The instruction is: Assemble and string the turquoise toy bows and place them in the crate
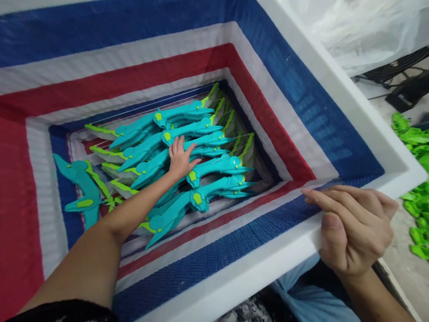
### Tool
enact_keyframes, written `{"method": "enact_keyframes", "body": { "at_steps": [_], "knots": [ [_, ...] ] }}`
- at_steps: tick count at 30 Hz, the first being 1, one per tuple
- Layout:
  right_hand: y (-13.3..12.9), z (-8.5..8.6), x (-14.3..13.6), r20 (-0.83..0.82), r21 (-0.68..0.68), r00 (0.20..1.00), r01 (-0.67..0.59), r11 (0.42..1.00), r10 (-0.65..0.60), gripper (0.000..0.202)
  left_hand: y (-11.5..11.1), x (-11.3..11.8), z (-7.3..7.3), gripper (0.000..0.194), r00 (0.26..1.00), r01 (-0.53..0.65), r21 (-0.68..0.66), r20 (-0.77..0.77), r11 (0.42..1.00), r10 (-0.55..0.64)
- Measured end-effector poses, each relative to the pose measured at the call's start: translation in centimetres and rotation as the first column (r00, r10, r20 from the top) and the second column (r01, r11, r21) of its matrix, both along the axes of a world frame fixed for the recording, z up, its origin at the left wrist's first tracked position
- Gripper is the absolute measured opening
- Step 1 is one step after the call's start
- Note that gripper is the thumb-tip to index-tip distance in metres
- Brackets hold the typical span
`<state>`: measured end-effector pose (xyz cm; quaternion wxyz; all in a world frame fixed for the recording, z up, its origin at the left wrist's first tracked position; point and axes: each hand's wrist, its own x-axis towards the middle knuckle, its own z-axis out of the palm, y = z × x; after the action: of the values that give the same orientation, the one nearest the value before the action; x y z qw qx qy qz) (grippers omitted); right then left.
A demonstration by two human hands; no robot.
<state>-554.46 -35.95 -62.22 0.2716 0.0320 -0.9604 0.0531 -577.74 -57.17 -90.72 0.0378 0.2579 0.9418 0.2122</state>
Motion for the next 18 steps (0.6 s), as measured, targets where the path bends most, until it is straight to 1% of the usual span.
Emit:
{"method": "enact_keyframes", "body": {
  "at_steps": [1,2,3,7,10,15,17,18],
  "knots": [
    [0.0,0.0,0.0,-0.007,0.0,1.0,-0.006,1.0,0.006,0.03,-0.1,-0.5,-0.2,0.07,0.998,-0.062,-0.016,0.007,0.998,0.062],
    [0.0,0.0,0.0,-0.018,0.0,1.0,-0.014,1.0,0.014,0.03,-0.1,-0.7,-0.5,0.078,0.995,-0.096,-0.03,0.017,0.995,0.097],
    [0.0,0.0,0.0,-0.02,-0.001,1.0,-0.014,1.0,0.014,0.03,-0.1,-0.7,-0.7,0.081,0.994,-0.103,-0.043,0.029,0.994,0.104],
    [0.0,0.0,0.2,0.01,-0.012,1.0,0.014,1.0,-0.014,0.031,0.0,0.2,-1.4,0.071,0.995,-0.055,-0.057,0.074,0.997,0.06],
    [-0.1,-0.1,0.3,0.026,-0.013,0.999,0.027,1.0,-0.026,0.032,0.2,0.7,-1.4,0.07,0.995,-0.029,-0.059,0.094,0.998,0.034],
    [-0.1,-0.2,0.1,-0.024,-0.008,1.0,0.019,1.0,-0.019,0.03,0.7,0.3,-1.5,0.076,0.994,-0.021,-0.082,0.108,0.996,0.029],
    [-0.2,-0.3,-0.1,-0.04,-0.009,0.999,0.025,1.0,-0.025,0.029,0.6,-0.1,-1.3,0.077,0.991,-0.001,-0.125,0.133,0.992,0.018],
    [-0.3,-0.4,-0.2,-0.04,-0.012,0.999,0.036,0.999,-0.037,0.028,0.3,-0.4,-0.9,0.078,0.988,0.019,-0.157,0.154,0.987,0.005]
  ]
}}
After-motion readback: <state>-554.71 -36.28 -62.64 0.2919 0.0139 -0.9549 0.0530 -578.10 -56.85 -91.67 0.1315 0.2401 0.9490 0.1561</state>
